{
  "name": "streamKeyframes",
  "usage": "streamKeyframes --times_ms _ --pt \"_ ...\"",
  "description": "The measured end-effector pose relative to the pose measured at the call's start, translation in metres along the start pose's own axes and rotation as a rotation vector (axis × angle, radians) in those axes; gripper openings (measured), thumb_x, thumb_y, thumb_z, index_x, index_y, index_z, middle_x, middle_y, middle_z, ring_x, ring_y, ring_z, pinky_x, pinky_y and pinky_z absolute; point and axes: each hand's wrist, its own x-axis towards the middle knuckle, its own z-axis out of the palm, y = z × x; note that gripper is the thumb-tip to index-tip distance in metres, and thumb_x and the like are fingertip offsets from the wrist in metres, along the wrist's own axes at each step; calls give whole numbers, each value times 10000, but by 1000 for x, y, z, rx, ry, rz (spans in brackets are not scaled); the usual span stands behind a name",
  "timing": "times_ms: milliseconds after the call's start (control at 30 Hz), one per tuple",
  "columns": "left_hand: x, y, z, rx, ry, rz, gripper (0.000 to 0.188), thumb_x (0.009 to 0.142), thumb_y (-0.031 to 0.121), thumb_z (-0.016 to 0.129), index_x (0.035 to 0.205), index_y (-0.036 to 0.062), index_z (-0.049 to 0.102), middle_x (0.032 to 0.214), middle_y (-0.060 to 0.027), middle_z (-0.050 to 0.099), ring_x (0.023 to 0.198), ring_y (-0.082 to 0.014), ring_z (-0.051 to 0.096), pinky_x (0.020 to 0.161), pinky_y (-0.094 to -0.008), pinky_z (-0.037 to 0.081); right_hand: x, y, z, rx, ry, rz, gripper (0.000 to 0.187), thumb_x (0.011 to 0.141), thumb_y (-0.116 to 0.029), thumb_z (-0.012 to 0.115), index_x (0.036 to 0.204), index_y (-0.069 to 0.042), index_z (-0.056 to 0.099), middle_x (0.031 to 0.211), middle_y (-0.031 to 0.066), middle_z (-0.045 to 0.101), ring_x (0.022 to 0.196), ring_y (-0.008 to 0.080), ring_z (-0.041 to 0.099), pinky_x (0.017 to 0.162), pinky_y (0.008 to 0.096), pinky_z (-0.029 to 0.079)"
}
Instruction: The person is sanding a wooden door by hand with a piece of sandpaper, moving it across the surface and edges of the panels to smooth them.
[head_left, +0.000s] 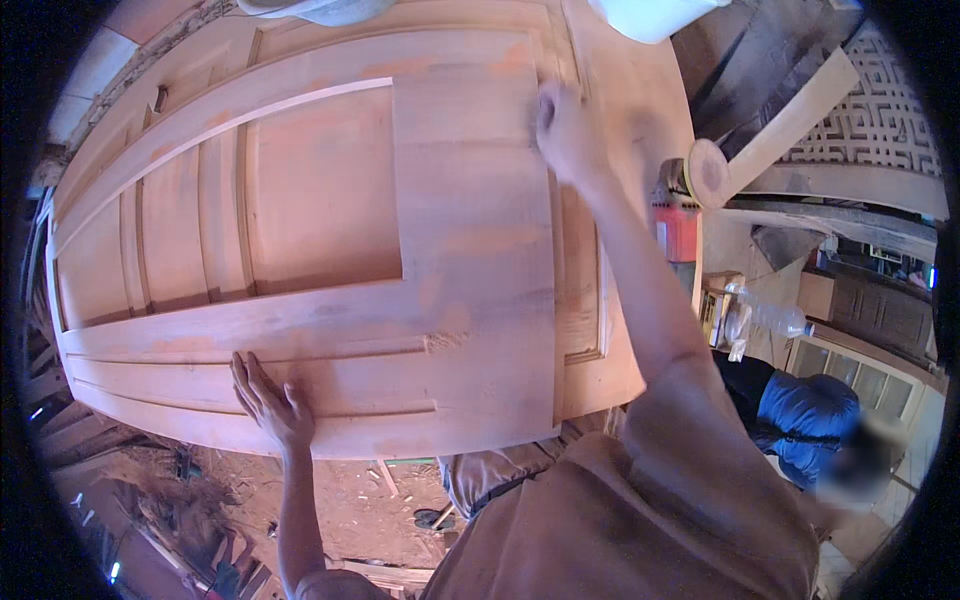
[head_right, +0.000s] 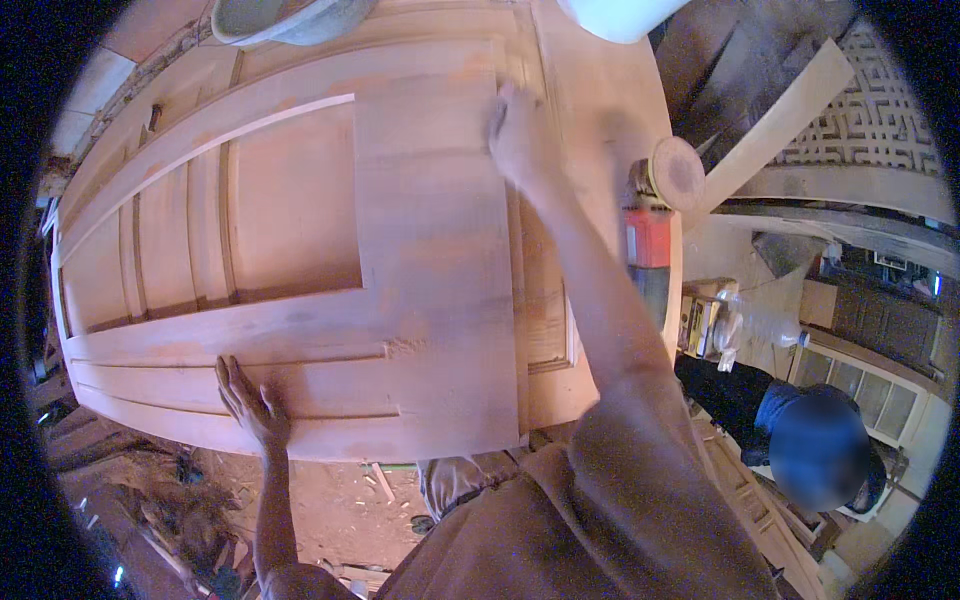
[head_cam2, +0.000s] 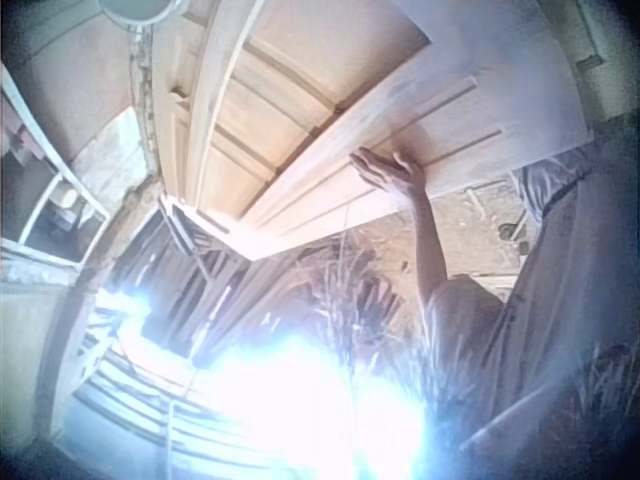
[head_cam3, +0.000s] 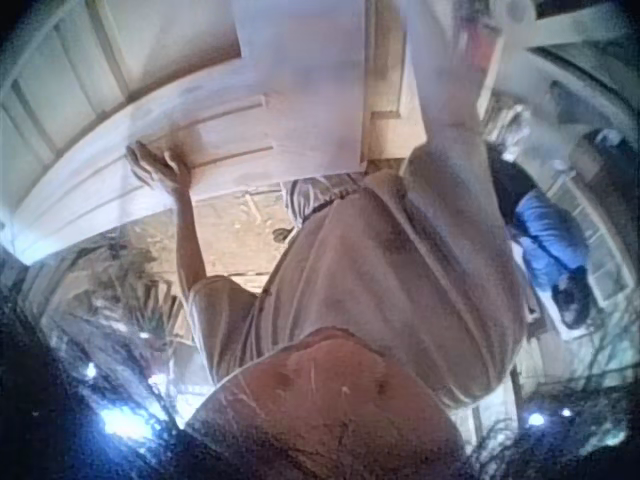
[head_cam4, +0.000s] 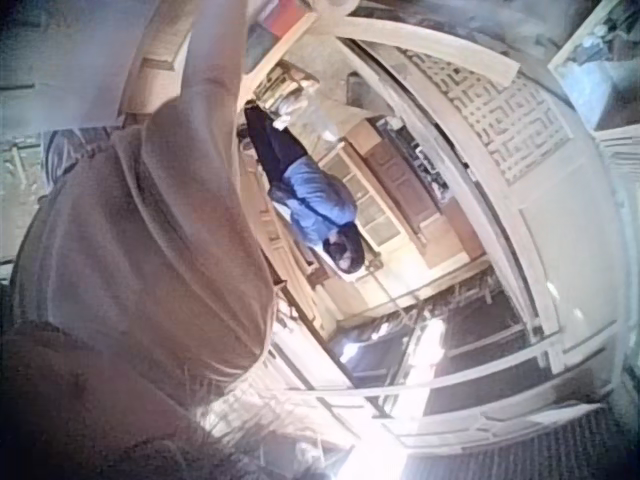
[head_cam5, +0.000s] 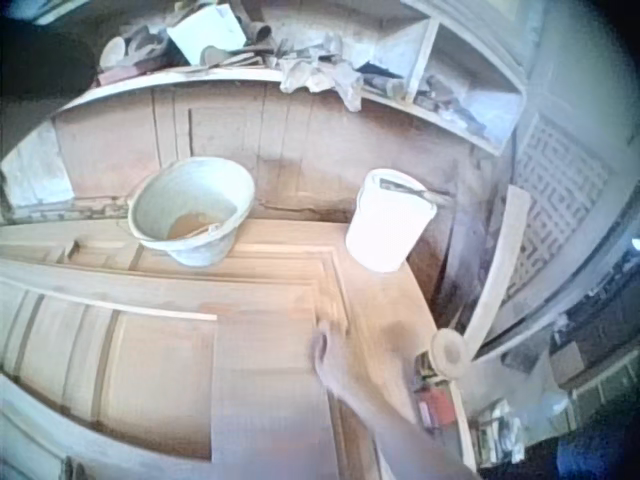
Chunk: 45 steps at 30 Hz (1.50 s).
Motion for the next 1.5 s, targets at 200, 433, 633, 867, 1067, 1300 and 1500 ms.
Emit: streamKeyframes --times_ms 200,433,633,867,1067,1300,1500 --pt "-3 -3 2 0 41 27 708 1024 528 416 1532 39 352 1593 -234 313 1469 -423 295 1184 -582 209 -216 -62 -67 37 -117 210 117 973 -81 541 1061 -25 490 970 278 624 883 467 652 701 548 516" --pt "-9 -10 9 -28 90 30 644 1014 449 497 1516 62 389 1581 -219 345 1469 -391 310 1199 -547 205 -359 -99 -104 -21 -196 395 244 970 -121 570 1078 31 413 1003 327 575 838 529 623 662 587 499" --pt "-12 -6 9 -59 129 19 630 1017 471 502 1476 43 453 1556 -225 380 1471 -375 314 1205 -547 205 -441 -115 -124 11 -213 416 289 940 -81 582 1172 36 454 1088 316 539 894 529 600 725 576 505" --pt "-9 -7 20 -102 168 -8 671 1002 491 510 1492 37 439 1566 -226 370 1486 -360 294 1223 -541 193 -500 -95 -180 214 -201 404 246 1012 -152 516 1208 -48 622 1052 203 681 1056 304 658 917 408 505" --pt "-6 -14 6 -167 206 -12 682 1009 495 479 1472 -4 445 1562 -239 372 1488 -359 294 1230 -532 178 -432 -92 -171 212 423 462 499 1044 -259 548 1382 96 458 1313 236 582 1228 295 553 1072 382 399" --pt "-15 -13 8 -159 190 -40 675 1012 489 477 1440 -33 471 1558 -259 365 1479 -396 294 1220 -546 194 -378 -81 -152 257 541 202 552 1060 -347 516 1426 59 438 1282 194 581 1176 292 573 1084 409 402" --pt "-14 1 -10 -183 184 -80 609 999 450 532 1425 15 494 1543 -243 396 1444 -405 347 1207 -543 225 -306 -62 -137 288 467 215 414 1073 -230 455 1355 72 422 1149 174 585 1029 247 604 947 356 473"
